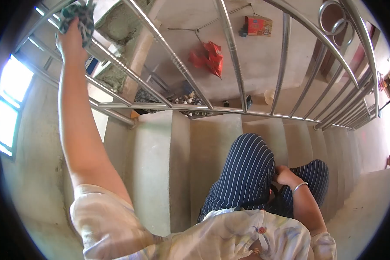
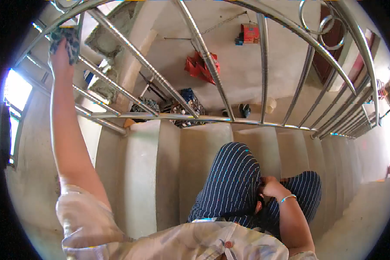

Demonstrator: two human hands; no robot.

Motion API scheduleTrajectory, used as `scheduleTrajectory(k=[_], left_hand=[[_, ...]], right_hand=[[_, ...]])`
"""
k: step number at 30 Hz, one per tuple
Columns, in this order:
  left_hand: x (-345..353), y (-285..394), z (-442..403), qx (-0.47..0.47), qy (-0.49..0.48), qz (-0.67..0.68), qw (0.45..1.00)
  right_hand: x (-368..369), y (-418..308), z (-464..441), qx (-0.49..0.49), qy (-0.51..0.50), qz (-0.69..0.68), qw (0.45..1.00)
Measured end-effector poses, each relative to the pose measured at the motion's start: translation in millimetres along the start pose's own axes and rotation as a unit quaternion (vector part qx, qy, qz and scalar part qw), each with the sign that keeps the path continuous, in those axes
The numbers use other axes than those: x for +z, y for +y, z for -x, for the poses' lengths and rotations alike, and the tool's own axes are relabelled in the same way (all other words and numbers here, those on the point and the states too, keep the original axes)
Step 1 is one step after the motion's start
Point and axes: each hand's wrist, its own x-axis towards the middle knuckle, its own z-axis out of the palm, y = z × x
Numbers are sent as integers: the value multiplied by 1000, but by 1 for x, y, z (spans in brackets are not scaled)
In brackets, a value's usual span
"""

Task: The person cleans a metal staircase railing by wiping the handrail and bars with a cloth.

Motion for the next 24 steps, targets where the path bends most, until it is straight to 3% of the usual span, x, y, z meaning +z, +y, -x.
scheduleTrajectory(k=[1,3,4,11,15,16,19,20,22,23,24], left_hand=[[-3,-15,16,-24,-7,25,999],[-10,-55,55,16,22,-101,994],[-9,-61,87,-14,25,-143,989],[-31,-155,253,-108,-119,-292,943],[-34,-151,288,-115,-149,-403,895],[-35,-146,288,-115,-152,-402,895],[-40,-114,280,-322,-169,-135,922],[-36,-98,280,-324,-170,-136,921],[-30,-71,286,-70,-271,-180,943],[-26,-73,283,-37,-307,-258,916],[-25,-92,285,68,-330,-321,885]], right_hand=[[2,3,-1,-10,11,7,1000],[6,14,-4,-12,10,12,1000],[7,17,-4,-18,6,21,1000],[-1,0,7,-31,36,19,999],[-1,-2,7,-26,42,22,999],[0,-2,7,-13,27,8,1000],[0,1,4,-5,14,6,1000],[0,0,3,-3,12,4,1000],[-1,-1,4,-14,11,-2,1000],[4,5,2,-12,8,2,1000],[10,14,-3,-12,18,2,1000]])
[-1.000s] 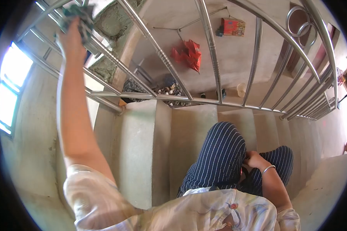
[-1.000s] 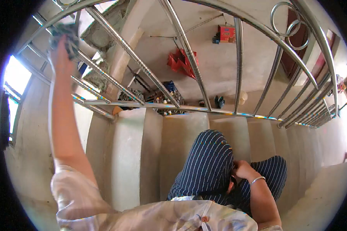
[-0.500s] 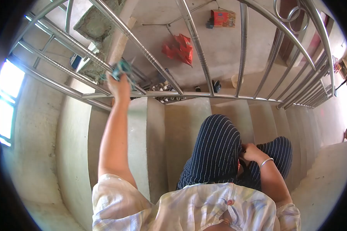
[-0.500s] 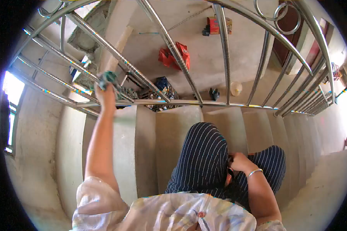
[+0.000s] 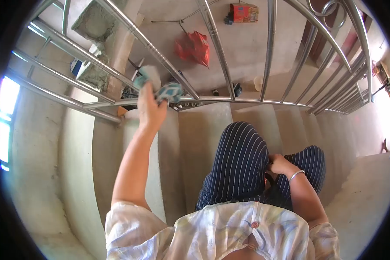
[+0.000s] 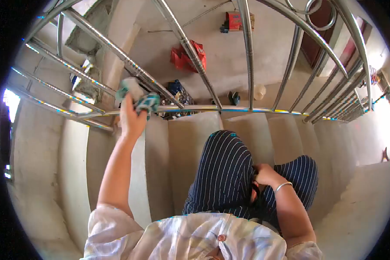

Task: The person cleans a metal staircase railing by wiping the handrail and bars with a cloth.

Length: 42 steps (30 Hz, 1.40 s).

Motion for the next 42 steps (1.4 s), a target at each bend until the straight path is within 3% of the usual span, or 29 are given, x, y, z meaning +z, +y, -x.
scheduleTrajectory(k=[2,3,5,8,10,12,16,18,20,24,26,28,29,30,32,33,34,35,36,38,40,42], left_hand=[[14,-7,-13,87,-98,-175,976],[28,-17,-11,88,-97,-173,976],[61,-39,-4,83,-310,-298,899],[83,-5,5,52,-328,-284,899],[103,-3,24,88,-291,-293,907],[103,-5,32,110,-193,-257,941],[78,-32,25,184,-191,-242,933],[62,-44,20,156,-200,-279,926],[55,-52,21,190,-190,-274,923],[50,-36,39,194,-113,-197,954],[34,-30,42,180,-136,-178,958],[8,-32,39,19,-205,-94,974],[-3,-41,37,-85,-221,-124,964],[-16,-55,34,-120,-152,-162,968],[-67,-64,10,-329,-31,40,943],[-93,-80,0,-257,89,23,962],[-119,-129,-17,-259,192,-43,946],[-155,-97,-43,-176,295,11,939],[-189,-110,-68,-88,346,39,933],[-245,-90,-118,-97,366,109,919],[-283,-89,-169,-85,402,65,910],[-317,-95,-217,-68,361,116,923]], right_hand=[[-1,3,-3,-1,13,3,1000],[-3,-1,-1,-1,9,3,1000],[-5,-8,6,7,9,-1,1000],[-4,-14,14,-1,20,2,1000],[-7,-15,16,9,16,18,1000],[-8,-14,16,0,12,19,1000],[1,3,8,-29,23,-17,999],[-5,-4,12,-20,19,-7,1000],[-3,-9,12,-11,16,-2,1000],[-9,-14,16,6,18,8,1000],[-11,-13,18,-16,23,28,999],[-4,-4,13,-27,24,-6,999],[-2,-1,12,-49,40,4,998],[-14,-17,15,4,-3,-5,1000],[-5,3,6,-15,1,-2,1000],[-3,7,7,-23,0,0,1000],[-1,8,6,-24,2,17,1000],[-1,6,2,-27,7,36,999],[-3,4,-2,-42,5,42,998],[-10,-2,-2,18,-41,49,998],[-16,-12,-2,53,-51,14,997],[-10,2,-8,70,-54,-1,996]])
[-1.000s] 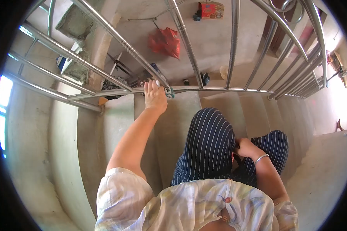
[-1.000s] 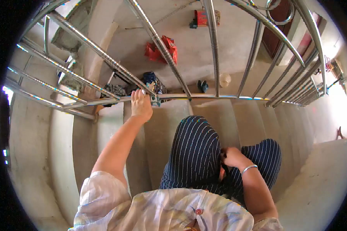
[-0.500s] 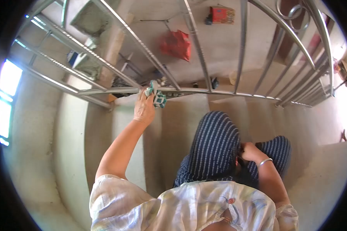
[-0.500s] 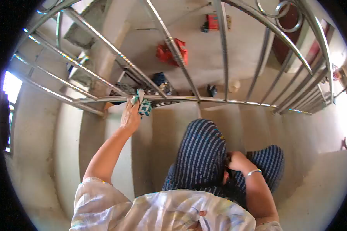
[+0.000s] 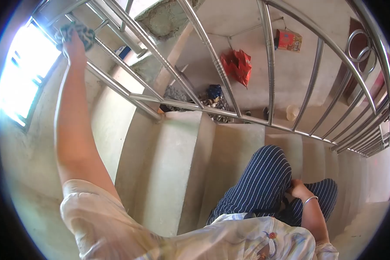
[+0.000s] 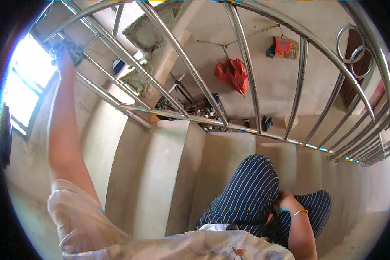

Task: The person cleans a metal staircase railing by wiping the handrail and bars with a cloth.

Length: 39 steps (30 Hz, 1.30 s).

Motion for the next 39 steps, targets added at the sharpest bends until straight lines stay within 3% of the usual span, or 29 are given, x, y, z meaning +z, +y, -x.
scheduleTrajectory(k=[2,4,7,12,15,16,18,20,23,24,25,26,27,28,31,33,34,36,39], left_hand=[[15,11,-27,-6,-24,33,999],[34,25,-28,-35,29,-240,970],[48,10,17,-96,107,-311,940],[50,-76,98,-52,26,-115,992],[54,-88,195,-85,-1,-217,973],[54,-101,226,-154,-37,-191,969],[56,-125,283,-136,-71,-248,957],[60,-145,291,-181,-85,-193,961],[56,-159,260,-255,-67,-120,957],[55,-105,233,-246,-63,-159,954],[51,-104,197,-140,-66,-113,981],[47,-106,155,-157,-59,-93,981],[39,-117,101,-67,-41,-94,992],[39,-78,71,-66,32,-65,995],[27,-39,-38,-97,44,-58,993],[33,-7,-47,-94,52,-51,993],[37,5,-41,-94,57,-160,981],[46,20,-13,-95,58,-266,957],[48,2,20,-28,92,-277,956]], right_hand=[[4,1,3,-22,30,19,999],[4,0,4,-43,55,37,997],[10,5,5,-52,52,24,997],[0,-12,16,-67,49,-9,997],[2,-6,15,-68,45,-17,997],[3,-3,13,-66,47,-19,997],[6,2,10,-80,67,-1,995],[8,6,9,-84,74,8,994],[11,8,7,-85,64,12,994],[10,9,4,-75,59,5,995],[11,12,1,-75,59,6,995],[13,17,-3,-66,47,31,996],[14,18,-5,-58,33,56,996],[11,14,-2,-58,29,58,996],[1,-6,4,-49,4,31,998],[3,-10,5,-109,59,45,991],[2,-13,6,-107,59,45,991],[0,-19,8,-46,35,87,995],[5,-9,1,-5,21,115,993]])
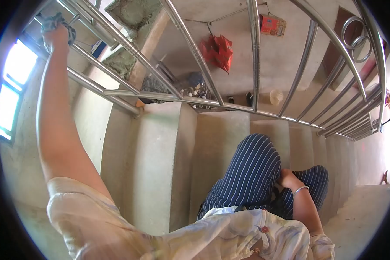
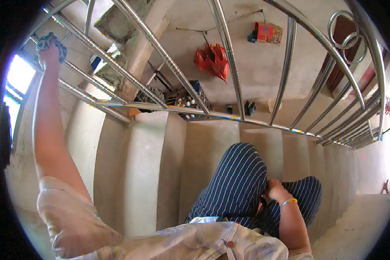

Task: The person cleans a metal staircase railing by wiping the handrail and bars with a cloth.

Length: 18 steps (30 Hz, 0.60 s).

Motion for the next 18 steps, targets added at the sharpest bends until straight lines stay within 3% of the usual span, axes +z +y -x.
scheduleTrajectory(k=[3,4,5,6,7,8,9,15,17,18], left_hand=[[35,-68,36,54,-41,62,996],[31,-77,74,78,-33,2,996],[44,-104,106,83,-37,120,989],[51,-122,141,10,-71,143,987],[35,-110,181,-9,-117,98,988],[24,-96,218,-92,-150,60,983],[30,-117,240,-80,-174,-45,981],[20,-136,300,-41,-245,-104,963],[25,-149,314,16,-246,-130,961],[10,-119,325,25,-249,-113,961]], right_hand=[[10,17,-6,-78,34,-20,996],[8,15,-3,-76,33,-22,996],[3,9,1,-67,33,-36,997],[0,5,3,-58,33,-49,997],[-1,3,5,-55,36,-49,997],[-2,2,6,-70,44,-52,995],[-2,3,8,-85,50,-55,994],[1,6,12,-69,43,-140,987],[4,8,8,-60,41,-108,991],[5,8,6,-52,39,-74,995]])
